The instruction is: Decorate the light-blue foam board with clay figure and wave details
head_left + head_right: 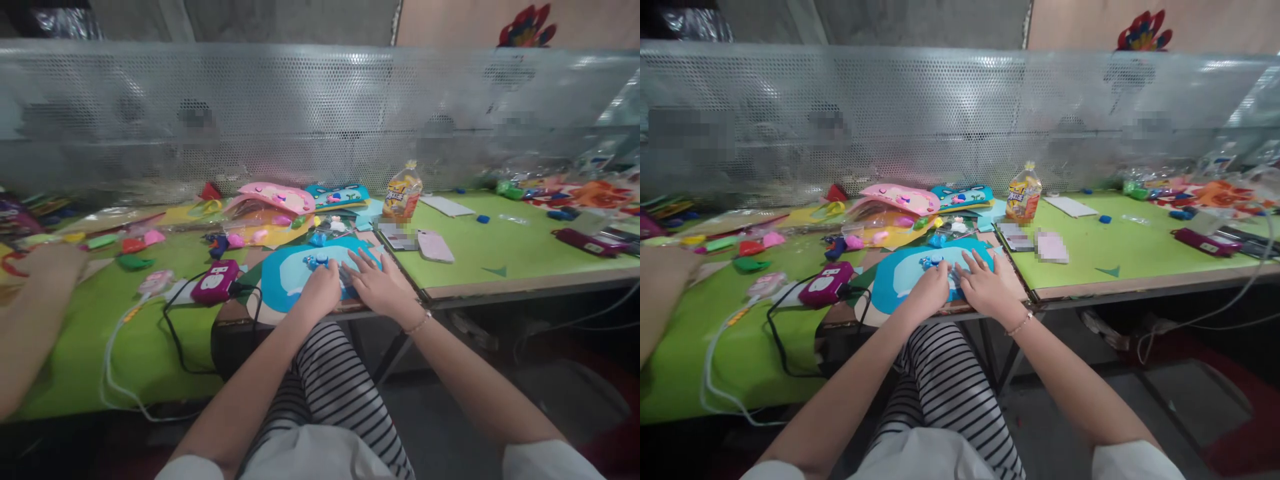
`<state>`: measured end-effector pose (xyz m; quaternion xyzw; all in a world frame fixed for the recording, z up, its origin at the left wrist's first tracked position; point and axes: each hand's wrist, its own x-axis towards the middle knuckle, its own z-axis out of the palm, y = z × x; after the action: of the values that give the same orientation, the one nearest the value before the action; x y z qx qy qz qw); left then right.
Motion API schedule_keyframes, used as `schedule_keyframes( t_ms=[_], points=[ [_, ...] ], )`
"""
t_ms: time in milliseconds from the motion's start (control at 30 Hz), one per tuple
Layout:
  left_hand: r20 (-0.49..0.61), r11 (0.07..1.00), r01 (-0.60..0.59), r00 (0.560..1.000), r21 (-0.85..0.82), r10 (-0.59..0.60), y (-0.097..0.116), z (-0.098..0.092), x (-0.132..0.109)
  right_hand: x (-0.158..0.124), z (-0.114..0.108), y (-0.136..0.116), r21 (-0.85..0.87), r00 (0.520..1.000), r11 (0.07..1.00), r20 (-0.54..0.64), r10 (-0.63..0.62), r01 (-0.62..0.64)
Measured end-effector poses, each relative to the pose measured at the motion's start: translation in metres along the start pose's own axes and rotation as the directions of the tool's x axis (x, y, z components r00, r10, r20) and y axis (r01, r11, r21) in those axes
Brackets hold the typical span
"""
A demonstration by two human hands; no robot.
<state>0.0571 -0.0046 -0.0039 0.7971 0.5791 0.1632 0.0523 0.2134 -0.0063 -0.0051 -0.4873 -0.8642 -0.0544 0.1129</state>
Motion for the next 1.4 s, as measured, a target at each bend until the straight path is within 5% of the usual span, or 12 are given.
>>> schedule_keyframes(
  t_ms=[533, 833, 1233, 1400],
  points=[
    [-0.063, 0.990, -0.062, 0.996, 0.123, 0.070, -0.001, 0.006, -0.005, 0.001, -0.003, -0.004, -0.037, 0.998, 0.998, 0.039, -0.050, 0.052],
    [-0.064, 0.984, -0.073, 0.994, 0.164, 0.085, 0.005, 0.008, -0.003, 0.001, 0.001, -0.002, -0.097, 0.999, 0.995, 0.016, 0.034, -0.032],
    [-0.064, 0.995, -0.009, 0.998, 0.098, 0.015, 0.010, 0.010, 0.001, 0.005, -0.003, -0.007, -0.146, 0.998, 0.987, 0.020, 0.065, -0.061],
    [0.092, 0.990, 0.072, 0.994, -0.124, -0.061, 0.010, -0.001, 0.009, 0.010, -0.006, -0.008, -0.166, 1.000, 0.986, 0.021, 0.013, -0.010]
  ],
)
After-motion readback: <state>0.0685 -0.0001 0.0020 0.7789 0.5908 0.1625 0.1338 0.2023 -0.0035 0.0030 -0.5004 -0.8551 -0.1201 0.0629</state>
